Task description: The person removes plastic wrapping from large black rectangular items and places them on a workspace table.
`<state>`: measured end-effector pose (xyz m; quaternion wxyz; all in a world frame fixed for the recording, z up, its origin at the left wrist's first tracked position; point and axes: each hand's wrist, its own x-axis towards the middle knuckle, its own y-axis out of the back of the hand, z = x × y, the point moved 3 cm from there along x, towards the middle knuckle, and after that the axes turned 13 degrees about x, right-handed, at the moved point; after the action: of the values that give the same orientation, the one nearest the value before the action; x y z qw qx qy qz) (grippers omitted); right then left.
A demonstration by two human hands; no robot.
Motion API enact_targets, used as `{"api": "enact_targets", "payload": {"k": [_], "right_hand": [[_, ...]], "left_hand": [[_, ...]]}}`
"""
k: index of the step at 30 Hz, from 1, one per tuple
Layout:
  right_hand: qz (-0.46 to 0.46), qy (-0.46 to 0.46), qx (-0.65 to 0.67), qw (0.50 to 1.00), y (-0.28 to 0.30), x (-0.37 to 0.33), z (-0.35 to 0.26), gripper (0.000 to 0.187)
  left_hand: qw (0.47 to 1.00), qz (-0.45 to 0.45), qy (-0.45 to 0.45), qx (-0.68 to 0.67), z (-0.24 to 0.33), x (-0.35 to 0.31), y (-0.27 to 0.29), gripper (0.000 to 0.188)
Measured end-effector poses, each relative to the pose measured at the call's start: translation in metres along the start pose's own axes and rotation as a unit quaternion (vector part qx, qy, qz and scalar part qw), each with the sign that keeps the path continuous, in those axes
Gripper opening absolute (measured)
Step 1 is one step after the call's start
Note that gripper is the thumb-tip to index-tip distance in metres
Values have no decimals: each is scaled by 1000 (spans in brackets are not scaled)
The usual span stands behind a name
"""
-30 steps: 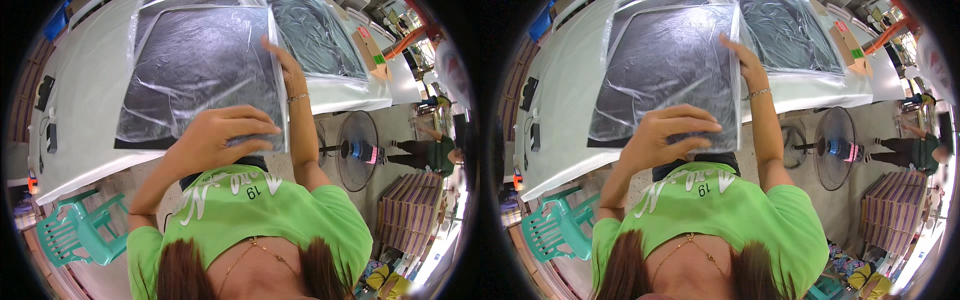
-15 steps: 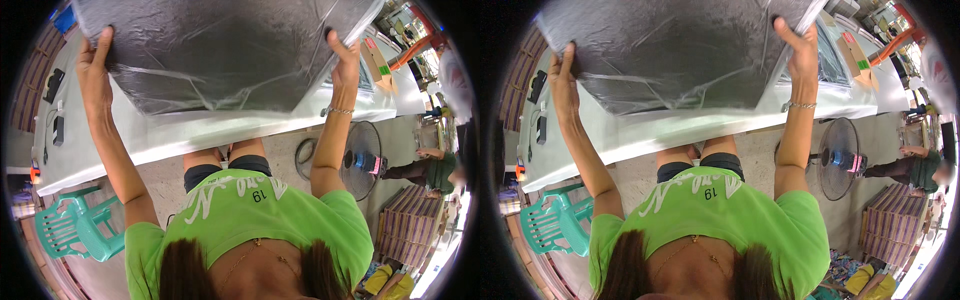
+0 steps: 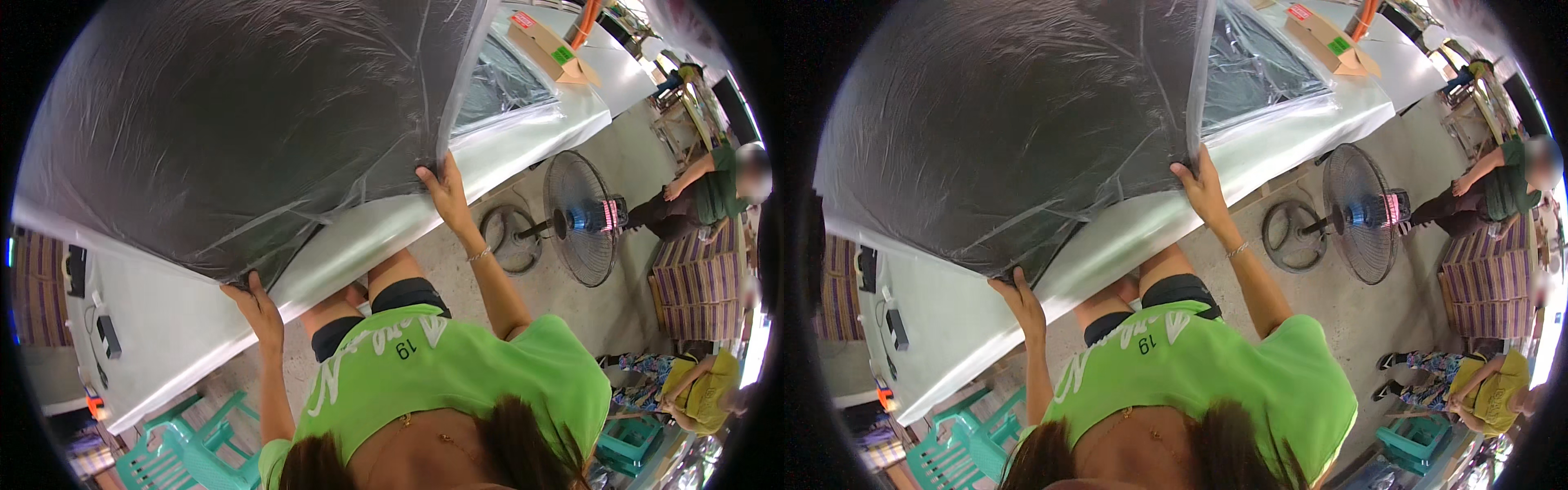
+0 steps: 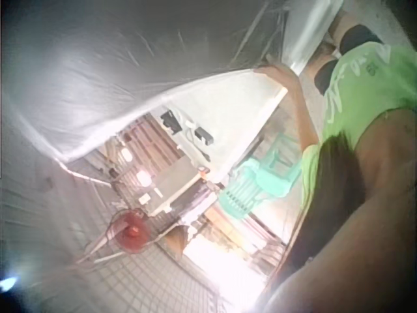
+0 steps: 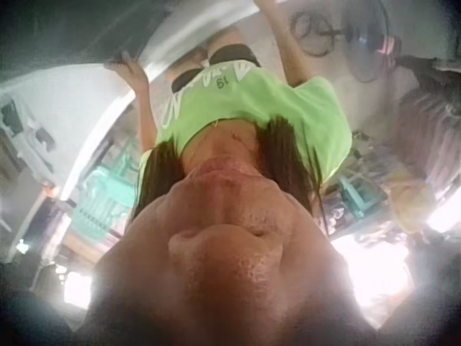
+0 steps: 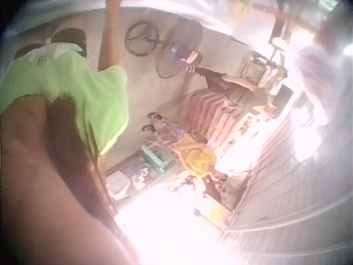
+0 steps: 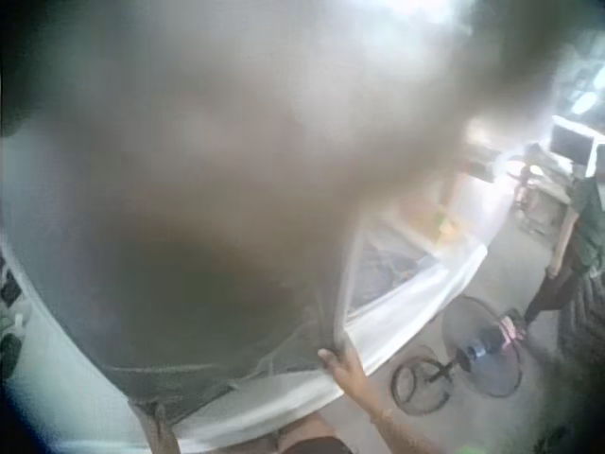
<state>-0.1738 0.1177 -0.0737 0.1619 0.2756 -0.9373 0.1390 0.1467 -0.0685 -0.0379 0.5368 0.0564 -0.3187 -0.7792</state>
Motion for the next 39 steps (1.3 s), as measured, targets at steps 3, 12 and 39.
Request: {"api": "enact_targets", "payload": {"k": [3, 12, 39], "right_hand": [[80, 41, 5, 996, 32, 12, -19, 48], [178, 137, -252, 942, 221, 149, -53, 47], [107, 151, -271, 945, 110, 82, -48, 24]], "left_hand": [[999, -13, -39, 26, 25, 3, -24, 62], [966, -141, -193, -102, 179, 78, -188, 65], [960, -180, -191, 99, 122, 103, -118, 40]]}}
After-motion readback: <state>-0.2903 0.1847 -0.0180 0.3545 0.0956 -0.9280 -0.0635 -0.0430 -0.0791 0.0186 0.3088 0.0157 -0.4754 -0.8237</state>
